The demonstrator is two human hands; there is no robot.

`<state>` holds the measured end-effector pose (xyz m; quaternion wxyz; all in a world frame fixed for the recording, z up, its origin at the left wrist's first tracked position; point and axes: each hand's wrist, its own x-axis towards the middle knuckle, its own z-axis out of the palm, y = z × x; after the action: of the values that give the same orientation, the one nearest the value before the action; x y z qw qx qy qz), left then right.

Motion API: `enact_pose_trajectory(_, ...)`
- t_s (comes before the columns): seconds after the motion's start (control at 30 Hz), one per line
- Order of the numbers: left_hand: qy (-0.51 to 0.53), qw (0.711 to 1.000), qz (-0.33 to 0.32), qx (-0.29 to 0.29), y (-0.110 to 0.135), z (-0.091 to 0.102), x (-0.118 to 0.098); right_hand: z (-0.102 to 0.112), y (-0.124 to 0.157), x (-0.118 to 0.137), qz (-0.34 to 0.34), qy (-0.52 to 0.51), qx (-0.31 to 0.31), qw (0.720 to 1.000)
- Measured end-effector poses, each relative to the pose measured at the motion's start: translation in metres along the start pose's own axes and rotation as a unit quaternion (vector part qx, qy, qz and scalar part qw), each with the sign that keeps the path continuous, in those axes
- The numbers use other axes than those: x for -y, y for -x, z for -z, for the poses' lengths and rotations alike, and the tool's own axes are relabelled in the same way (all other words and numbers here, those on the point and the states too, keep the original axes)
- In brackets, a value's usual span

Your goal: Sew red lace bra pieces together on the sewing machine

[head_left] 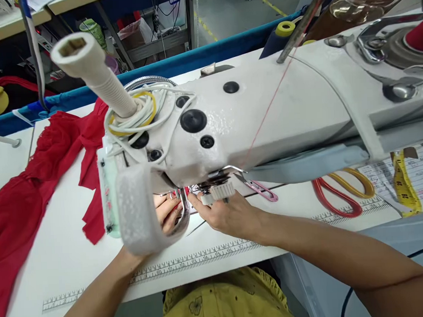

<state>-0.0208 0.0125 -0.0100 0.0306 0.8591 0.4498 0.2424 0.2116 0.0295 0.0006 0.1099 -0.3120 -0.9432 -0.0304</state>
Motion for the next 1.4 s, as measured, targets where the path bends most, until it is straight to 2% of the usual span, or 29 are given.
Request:
enact_pose_trajectory(0.17, -0.086, 0.994, -0.034, 0.052, -0.001, 0.004, -0.002, -0.003, 0.001, -0.002, 0.001, 0.002, -0.029, 1.000)
enact_pose_trajectory(0.37, -0.151, 0.986, -0.068, 0.034, -0.007, 0.006, -0.011, 0.003, 0.001, -0.007, -0.001, -0.059, 0.028, 0.998)
enact_pose_trajectory(0.43, -0.165, 0.983, -0.077, 0.018, -0.006, 0.005, -0.012, 0.008, 0.001, -0.012, -0.027, -0.077, 0.059, 0.995)
enact_pose_trajectory(0.57, -0.162, 0.983, -0.084, 0.009, -0.005, 0.005, -0.014, 0.020, -0.001, -0.023, -0.154, -0.066, 0.130, 0.977)
enact_pose_trajectory(0.63, -0.150, 0.985, -0.084, 0.015, -0.007, 0.006, -0.015, 0.022, -0.001, -0.026, -0.173, -0.061, 0.139, 0.973)
enact_pose_trajectory(0.7, -0.138, 0.987, -0.077, 0.019, -0.008, 0.007, -0.016, 0.020, 0.001, -0.028, -0.147, -0.057, 0.121, 0.980)
enact_pose_trajectory(0.87, -0.132, 0.990, -0.040, 0.025, -0.006, 0.007, -0.018, 0.007, 0.006, -0.026, -0.076, -0.033, 0.011, 0.997)
enact_pose_trajectory(1.0, -0.101, 0.994, -0.044, -0.005, -0.005, 0.005, -0.016, 0.006, 0.008, -0.029, -0.054, -0.019, -0.036, 0.998)
enact_pose_trajectory(1.17, -0.066, 0.997, -0.035, -0.021, -0.003, 0.002, -0.010, 0.006, 0.008, -0.032, 0.013, -0.043, -0.093, 0.995)
enact_pose_trajectory(1.3, -0.035, 0.999, -0.007, -0.014, 0.000, 0.000, -0.006, -0.003, 0.005, -0.025, 0.046, -0.065, -0.109, 0.991)
enact_pose_trajectory(1.4, -0.005, 0.999, 0.029, -0.030, 0.000, -0.003, -0.004, -0.011, 0.003, -0.021, 0.037, -0.068, -0.096, 0.992)
